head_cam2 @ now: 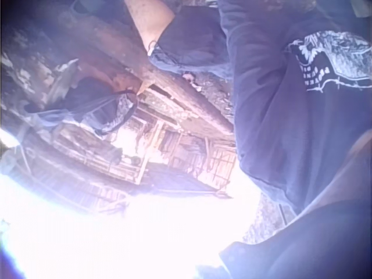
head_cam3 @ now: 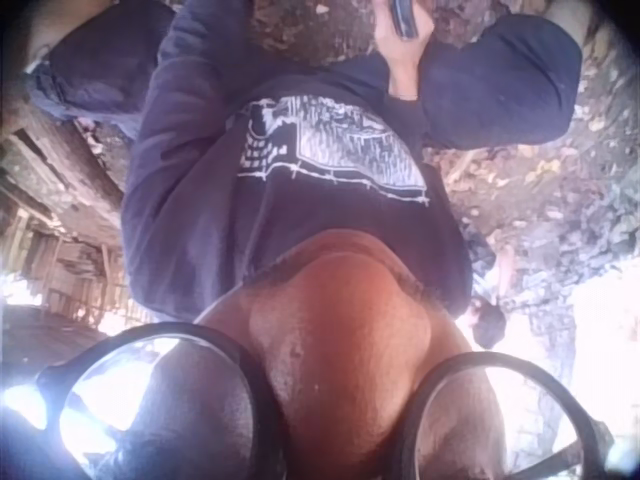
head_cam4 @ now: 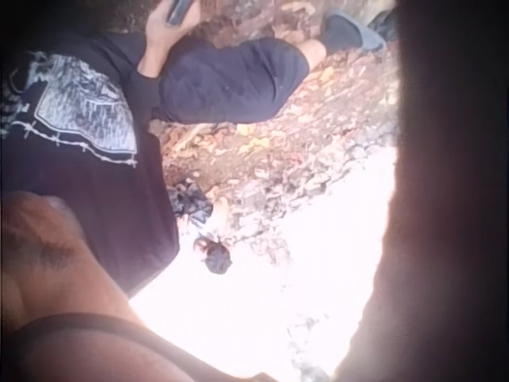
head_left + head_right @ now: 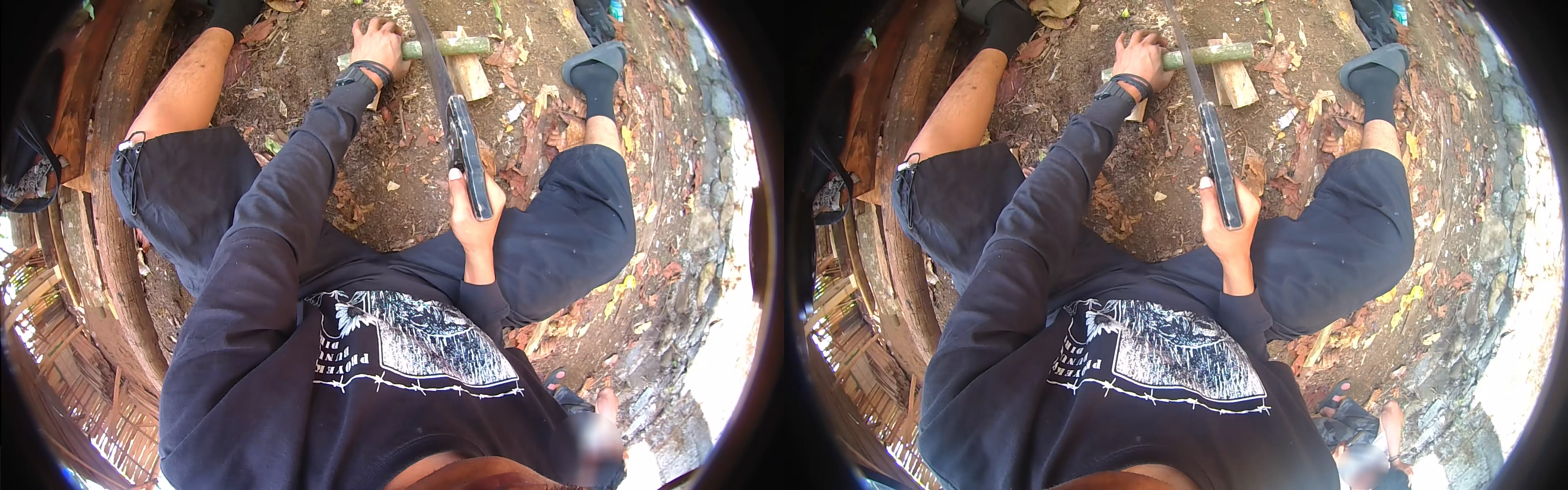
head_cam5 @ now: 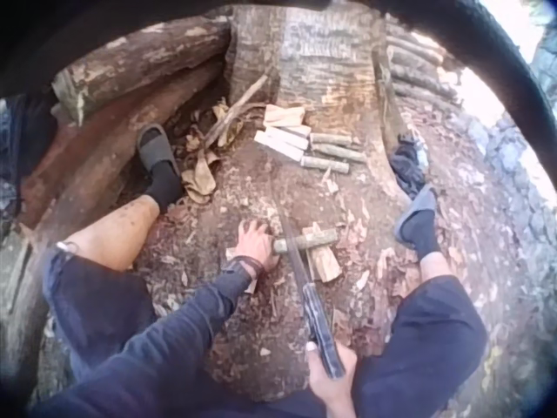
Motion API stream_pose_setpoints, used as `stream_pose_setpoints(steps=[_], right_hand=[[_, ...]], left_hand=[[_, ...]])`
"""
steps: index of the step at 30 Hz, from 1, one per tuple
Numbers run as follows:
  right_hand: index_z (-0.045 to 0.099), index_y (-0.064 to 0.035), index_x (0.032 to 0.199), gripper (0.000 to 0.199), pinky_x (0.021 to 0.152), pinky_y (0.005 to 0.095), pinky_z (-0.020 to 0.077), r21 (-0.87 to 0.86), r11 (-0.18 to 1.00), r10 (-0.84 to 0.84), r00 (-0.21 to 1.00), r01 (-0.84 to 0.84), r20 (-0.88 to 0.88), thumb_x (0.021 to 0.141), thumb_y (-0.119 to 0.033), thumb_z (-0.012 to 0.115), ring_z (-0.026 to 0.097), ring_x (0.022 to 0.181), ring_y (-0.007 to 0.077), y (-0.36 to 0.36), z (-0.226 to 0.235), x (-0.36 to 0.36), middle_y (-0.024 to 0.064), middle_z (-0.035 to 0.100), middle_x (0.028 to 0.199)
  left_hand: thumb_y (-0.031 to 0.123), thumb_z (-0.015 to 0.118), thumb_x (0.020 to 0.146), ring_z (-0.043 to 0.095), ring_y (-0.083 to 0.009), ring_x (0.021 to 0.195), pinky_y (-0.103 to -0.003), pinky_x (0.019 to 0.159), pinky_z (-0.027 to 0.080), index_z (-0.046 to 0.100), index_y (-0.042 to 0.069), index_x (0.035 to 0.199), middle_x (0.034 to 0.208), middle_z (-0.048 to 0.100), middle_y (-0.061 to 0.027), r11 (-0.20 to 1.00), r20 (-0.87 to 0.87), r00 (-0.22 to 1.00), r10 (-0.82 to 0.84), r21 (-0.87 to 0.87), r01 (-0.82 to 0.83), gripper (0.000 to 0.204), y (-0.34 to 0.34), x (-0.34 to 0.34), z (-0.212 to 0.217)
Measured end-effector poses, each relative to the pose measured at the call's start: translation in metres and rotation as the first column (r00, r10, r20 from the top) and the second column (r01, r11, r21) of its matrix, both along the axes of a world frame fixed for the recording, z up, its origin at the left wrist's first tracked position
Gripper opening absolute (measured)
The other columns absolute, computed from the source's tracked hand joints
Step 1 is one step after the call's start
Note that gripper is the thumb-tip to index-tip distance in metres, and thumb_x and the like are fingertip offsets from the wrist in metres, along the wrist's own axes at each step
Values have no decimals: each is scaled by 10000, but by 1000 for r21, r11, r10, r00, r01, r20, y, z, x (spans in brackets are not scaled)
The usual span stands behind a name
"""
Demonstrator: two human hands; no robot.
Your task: The person sits on the ground and uses a hand saw to cut a green bamboo stalk into smaller segments. The person holds the bamboo steady with one hand while sawing with the other, periodically adjusting the position of the stalk to complete the cuts.
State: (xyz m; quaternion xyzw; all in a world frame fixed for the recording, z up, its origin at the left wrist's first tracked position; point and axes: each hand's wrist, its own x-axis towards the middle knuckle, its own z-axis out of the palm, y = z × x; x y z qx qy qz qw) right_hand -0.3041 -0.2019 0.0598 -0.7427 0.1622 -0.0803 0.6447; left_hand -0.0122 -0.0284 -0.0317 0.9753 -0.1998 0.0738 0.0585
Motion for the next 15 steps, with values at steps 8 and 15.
stream_pose_setpoints(steps=[8,15], right_hand=[[682,0,837,196,540,284,420,-100,994,46,999,-46,3,978,-97,777,528,583,49,5,20,-7,-9,589,632],[749,28,1020,110,567,293,449,-110,993,42,999,-43,-9,972,-68,773,521,606,58,-2,39,-65,4,592,664]], left_hand=[[374,832,807,542,-288,1420,-697,1238,318,828,155,1169,1403,684,-22,996,-25,996,88,9,-88,424,-1,0,-18],[304,785,806,443,-313,1515,-692,1280,275,847,146,1173,1586,540,-75,999,54,998,-23,34,21,404,5,7,-22]])
